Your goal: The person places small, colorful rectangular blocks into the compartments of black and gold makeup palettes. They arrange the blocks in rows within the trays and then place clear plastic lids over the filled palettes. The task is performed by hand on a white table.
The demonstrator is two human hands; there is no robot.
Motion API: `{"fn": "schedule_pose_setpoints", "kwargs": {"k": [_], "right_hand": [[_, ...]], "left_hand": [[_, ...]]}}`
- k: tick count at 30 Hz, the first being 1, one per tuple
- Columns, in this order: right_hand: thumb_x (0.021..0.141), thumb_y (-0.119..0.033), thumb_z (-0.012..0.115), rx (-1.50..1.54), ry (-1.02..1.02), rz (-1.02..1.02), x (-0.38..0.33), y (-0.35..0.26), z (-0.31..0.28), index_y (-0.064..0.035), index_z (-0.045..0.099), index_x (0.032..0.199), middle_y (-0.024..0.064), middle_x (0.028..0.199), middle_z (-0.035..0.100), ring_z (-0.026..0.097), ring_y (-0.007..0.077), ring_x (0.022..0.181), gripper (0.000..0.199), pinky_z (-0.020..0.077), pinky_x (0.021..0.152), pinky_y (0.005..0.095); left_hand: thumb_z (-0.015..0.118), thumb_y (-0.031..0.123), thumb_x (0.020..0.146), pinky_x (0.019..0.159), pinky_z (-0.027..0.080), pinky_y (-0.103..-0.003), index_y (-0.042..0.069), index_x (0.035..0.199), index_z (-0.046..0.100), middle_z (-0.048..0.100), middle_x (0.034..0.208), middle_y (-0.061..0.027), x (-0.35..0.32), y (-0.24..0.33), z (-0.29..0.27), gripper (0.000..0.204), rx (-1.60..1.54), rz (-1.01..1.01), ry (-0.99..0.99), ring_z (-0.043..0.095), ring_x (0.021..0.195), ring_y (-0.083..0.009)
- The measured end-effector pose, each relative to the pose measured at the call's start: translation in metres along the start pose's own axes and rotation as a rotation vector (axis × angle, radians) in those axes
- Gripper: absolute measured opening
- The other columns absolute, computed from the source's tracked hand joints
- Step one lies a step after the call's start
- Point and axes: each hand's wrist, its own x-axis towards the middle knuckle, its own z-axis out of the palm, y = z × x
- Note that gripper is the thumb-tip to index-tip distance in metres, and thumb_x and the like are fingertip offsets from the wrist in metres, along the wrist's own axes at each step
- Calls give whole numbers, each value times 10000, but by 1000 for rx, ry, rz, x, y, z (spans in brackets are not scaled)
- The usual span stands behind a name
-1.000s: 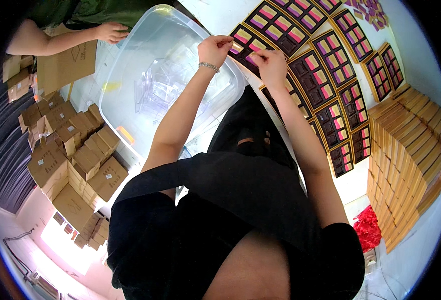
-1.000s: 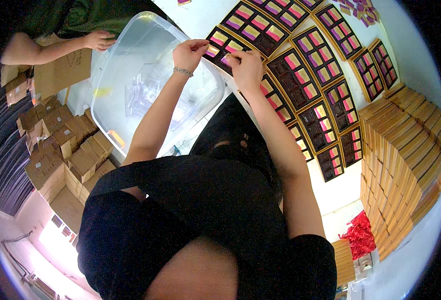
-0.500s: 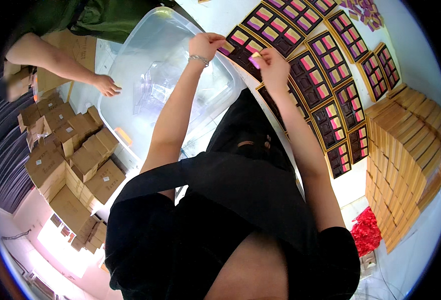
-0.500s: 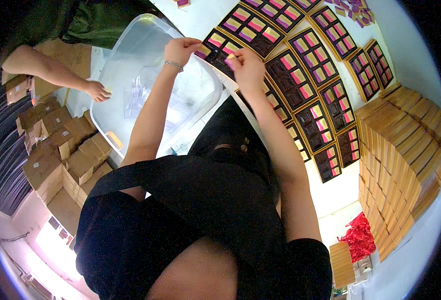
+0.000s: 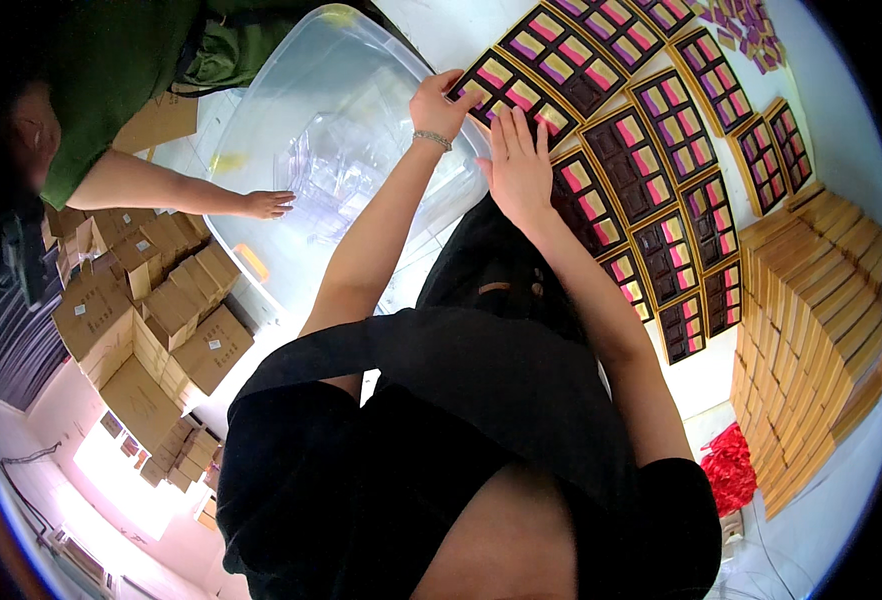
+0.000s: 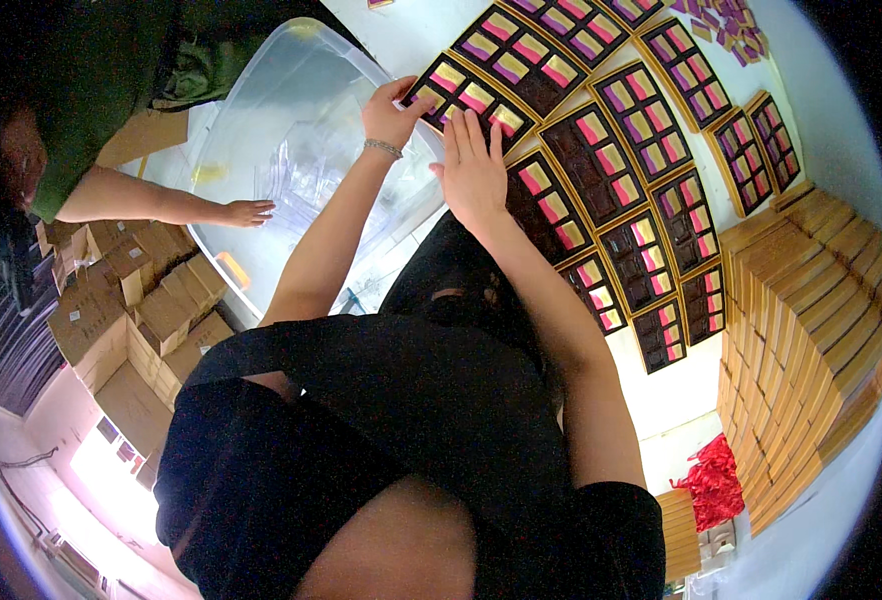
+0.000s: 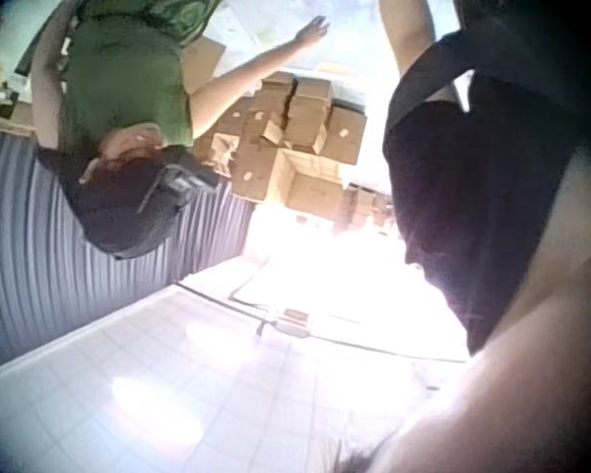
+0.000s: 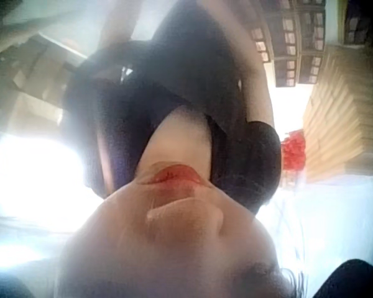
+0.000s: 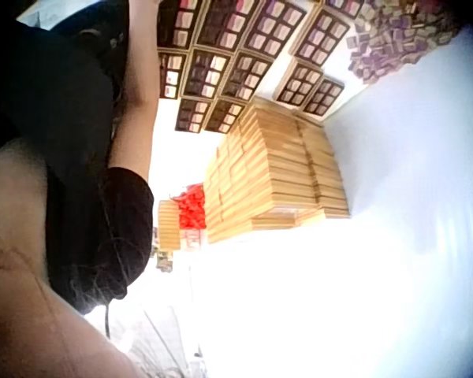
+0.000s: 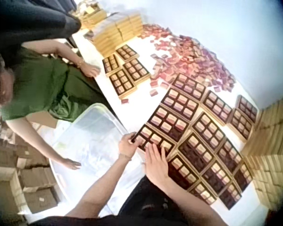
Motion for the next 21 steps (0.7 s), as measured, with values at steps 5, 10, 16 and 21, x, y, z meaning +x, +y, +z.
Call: {"fn": "schedule_pose_setpoints", "kwargs": {"k": [5,10,16,21], "right_hand": [[815,-360,641,19,-23,-28,1,0,1,28,420,1324,160,1424,387,309,278,1358,677,197,1089,575],[807,-260,646,23,18,-64,0,17,-5,5,481,1257,110,1365,464,405,230,1298,548,258,1064,569],[815,-190,621,-41,97,-173,6,27,8,-3,515,1224,93,1332,501,448,221,1259,463,299,1046,546],[789,-200,642,132,22,-76,3,22,-13,-20,511,1230,86,1341,477,421,230,1278,494,259,1063,566]], "left_hand": [[828,230,630,831,503,-331,38,1022,670,663,994,-101,2,-13,6,464,-100,-15,25,632,922,-216],[838,332,634,761,515,-323,78,1000,686,675,950,-75,59,0,-13,470,166,34,-3,641,850,-191],[652,93,770,853,479,-383,128,1069,654,615,1103,-72,172,-18,-19,301,520,550,183,589,954,-273],[627,160,812,792,478,-365,157,989,687,618,1035,-37,183,-30,-12,187,485,662,183,583,943,-248]]}}
